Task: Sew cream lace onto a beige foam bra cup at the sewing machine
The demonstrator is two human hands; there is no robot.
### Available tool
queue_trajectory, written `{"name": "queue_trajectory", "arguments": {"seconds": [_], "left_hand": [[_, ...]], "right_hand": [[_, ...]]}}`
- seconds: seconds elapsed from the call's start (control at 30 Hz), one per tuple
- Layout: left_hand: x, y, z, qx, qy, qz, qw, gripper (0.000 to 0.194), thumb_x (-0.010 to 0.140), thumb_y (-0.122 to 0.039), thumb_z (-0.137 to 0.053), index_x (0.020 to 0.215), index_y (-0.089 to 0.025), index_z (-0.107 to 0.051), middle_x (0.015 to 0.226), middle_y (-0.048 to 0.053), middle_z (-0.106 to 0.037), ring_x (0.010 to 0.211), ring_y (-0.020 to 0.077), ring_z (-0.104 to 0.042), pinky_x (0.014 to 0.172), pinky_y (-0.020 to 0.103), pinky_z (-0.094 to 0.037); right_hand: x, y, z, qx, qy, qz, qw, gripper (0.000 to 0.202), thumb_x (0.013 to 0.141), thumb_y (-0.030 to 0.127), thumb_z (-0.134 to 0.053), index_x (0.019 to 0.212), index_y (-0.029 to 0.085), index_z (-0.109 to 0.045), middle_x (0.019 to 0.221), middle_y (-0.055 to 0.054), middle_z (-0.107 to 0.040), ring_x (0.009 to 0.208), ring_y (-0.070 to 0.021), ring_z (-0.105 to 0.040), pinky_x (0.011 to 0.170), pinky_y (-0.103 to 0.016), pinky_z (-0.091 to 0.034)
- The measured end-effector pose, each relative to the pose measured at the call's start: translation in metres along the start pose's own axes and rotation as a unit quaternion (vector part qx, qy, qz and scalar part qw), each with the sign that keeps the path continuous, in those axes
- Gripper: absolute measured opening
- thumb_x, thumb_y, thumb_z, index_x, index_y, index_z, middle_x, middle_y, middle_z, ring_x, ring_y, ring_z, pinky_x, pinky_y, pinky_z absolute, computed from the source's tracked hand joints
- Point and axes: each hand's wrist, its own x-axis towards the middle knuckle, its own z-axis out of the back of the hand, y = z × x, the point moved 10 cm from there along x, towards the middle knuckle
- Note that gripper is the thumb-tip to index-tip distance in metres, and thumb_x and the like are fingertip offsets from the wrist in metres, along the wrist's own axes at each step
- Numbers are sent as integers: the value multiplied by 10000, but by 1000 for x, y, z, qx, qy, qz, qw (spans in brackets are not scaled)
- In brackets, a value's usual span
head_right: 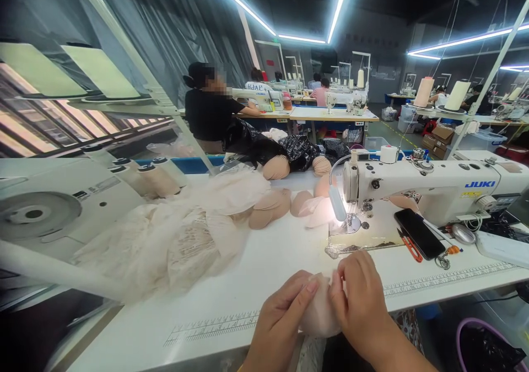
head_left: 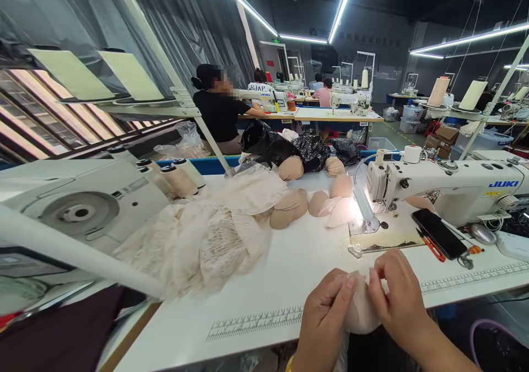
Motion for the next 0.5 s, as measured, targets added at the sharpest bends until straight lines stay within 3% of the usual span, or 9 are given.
{"name": "queue_trajectory", "arguments": {"seconds": [0.1,0.23,0.33,0.5], "left_hand": [[-1,3,7,-15,-29,8,999,544,961,-635,-661,681,-178,-571,753,7,-472,710,160,-440,638,264,-399],[0,3,5,2,-16,9,1000,552,961,-638,-660,672,-175,-582,735,14,-493,705,164,-453,647,265,-416],[-1,-2,2,19,-5,-8,1000,509,988,-612,-638,727,-176,-670,765,32,-567,736,177,-509,675,266,-446],[-2,-3,0,33,-6,-46,998,432,1029,-530,-617,773,-196,-711,784,35,-615,751,181,-564,685,270,-464]], "right_hand": [[-5,-24,4,22,-3,-79,997,197,1034,159,-459,858,243,-437,780,5,-463,697,-183,-458,626,-317,-382],[-13,-30,-13,143,98,-153,973,219,1055,273,-520,841,239,-489,795,5,-512,724,-172,-499,628,-299,-422],[-12,-18,-17,183,127,-155,962,165,1059,306,-549,909,237,-555,859,-5,-562,800,-175,-535,704,-304,-461],[-2,-2,-15,146,116,-114,976,113,1041,255,-552,929,239,-560,863,-13,-577,789,-182,-541,674,-308,-452]]}}
